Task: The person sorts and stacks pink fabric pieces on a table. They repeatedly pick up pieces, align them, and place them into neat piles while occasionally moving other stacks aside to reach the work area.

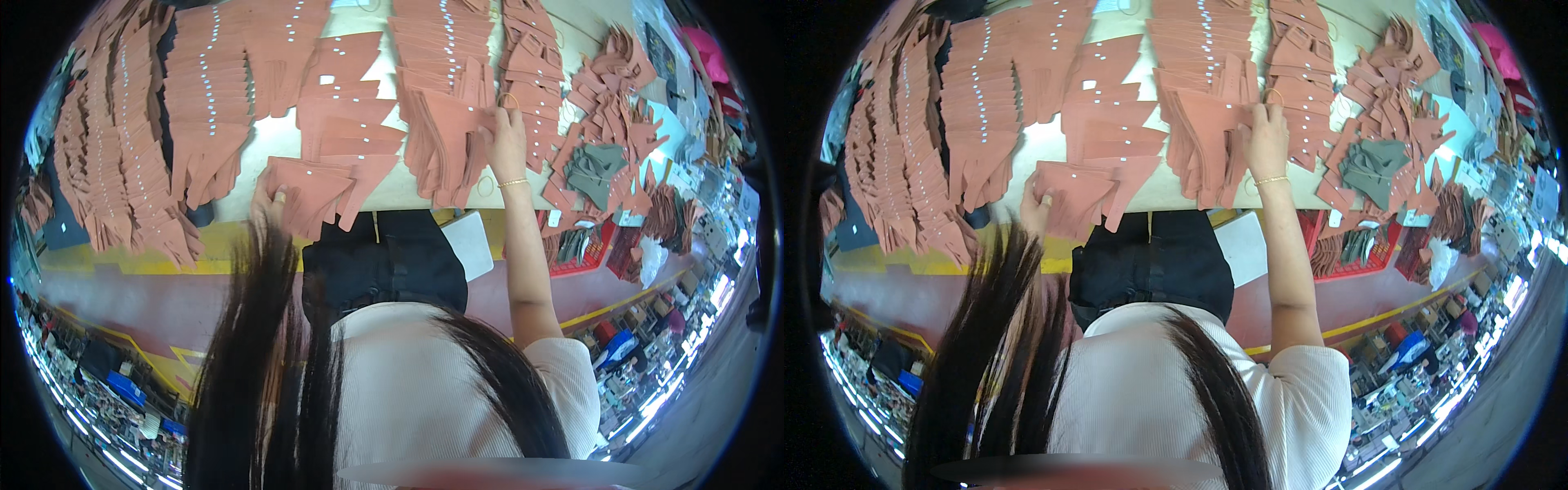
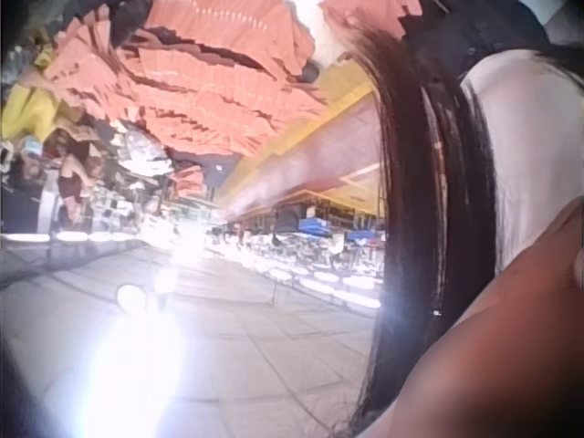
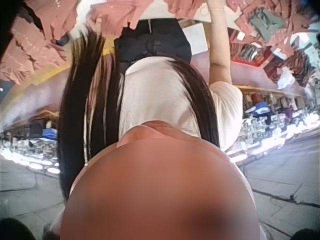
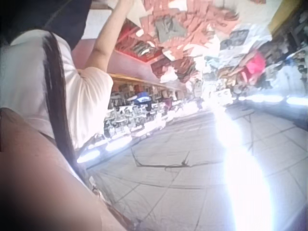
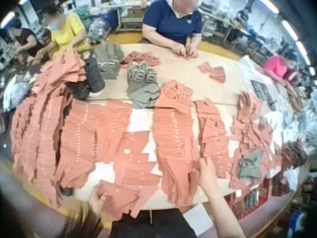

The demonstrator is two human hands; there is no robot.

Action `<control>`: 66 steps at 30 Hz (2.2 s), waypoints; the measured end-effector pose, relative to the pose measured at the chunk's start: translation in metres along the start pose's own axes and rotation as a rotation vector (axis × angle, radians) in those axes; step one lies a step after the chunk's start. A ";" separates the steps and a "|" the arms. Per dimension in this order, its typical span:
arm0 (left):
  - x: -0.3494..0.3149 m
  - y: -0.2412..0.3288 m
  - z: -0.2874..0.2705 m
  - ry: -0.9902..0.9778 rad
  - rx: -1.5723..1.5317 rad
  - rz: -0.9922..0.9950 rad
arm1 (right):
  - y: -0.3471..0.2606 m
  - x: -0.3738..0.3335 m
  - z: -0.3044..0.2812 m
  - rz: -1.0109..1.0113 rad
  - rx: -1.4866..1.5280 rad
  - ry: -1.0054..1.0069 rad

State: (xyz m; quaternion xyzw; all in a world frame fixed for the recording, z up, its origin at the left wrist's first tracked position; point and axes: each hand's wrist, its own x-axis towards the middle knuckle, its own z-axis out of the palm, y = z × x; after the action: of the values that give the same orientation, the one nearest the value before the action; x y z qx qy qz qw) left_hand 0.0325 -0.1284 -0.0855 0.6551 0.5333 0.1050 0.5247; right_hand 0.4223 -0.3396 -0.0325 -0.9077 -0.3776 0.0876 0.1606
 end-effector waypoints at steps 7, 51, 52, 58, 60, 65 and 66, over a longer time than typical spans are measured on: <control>-0.003 0.013 -0.003 -0.013 0.018 0.012 | -0.003 0.001 -0.002 0.059 -0.115 -0.100; 0.007 -0.014 -0.003 0.022 0.378 0.097 | -0.004 0.002 -0.003 0.031 -0.176 -0.110; 0.006 -0.013 -0.002 0.020 0.378 0.076 | -0.003 0.002 -0.003 0.031 -0.171 -0.106; 0.006 -0.015 -0.002 0.024 0.369 0.104 | -0.002 0.003 -0.003 0.029 -0.159 -0.114; 0.007 -0.018 -0.002 0.030 0.346 0.136 | -0.002 0.002 -0.002 0.031 -0.165 -0.115; 0.008 -0.021 -0.002 0.038 0.367 0.121 | -0.003 0.002 -0.003 0.040 -0.163 -0.124; 0.008 -0.020 -0.002 0.041 0.362 0.138 | -0.003 0.003 -0.003 0.039 -0.164 -0.125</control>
State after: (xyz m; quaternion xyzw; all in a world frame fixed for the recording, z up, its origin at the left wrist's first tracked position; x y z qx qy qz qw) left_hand 0.0223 -0.1231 -0.1040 0.7716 0.5079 0.0566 0.3788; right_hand 0.4230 -0.3364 -0.0284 -0.9177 -0.3751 0.1160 0.0603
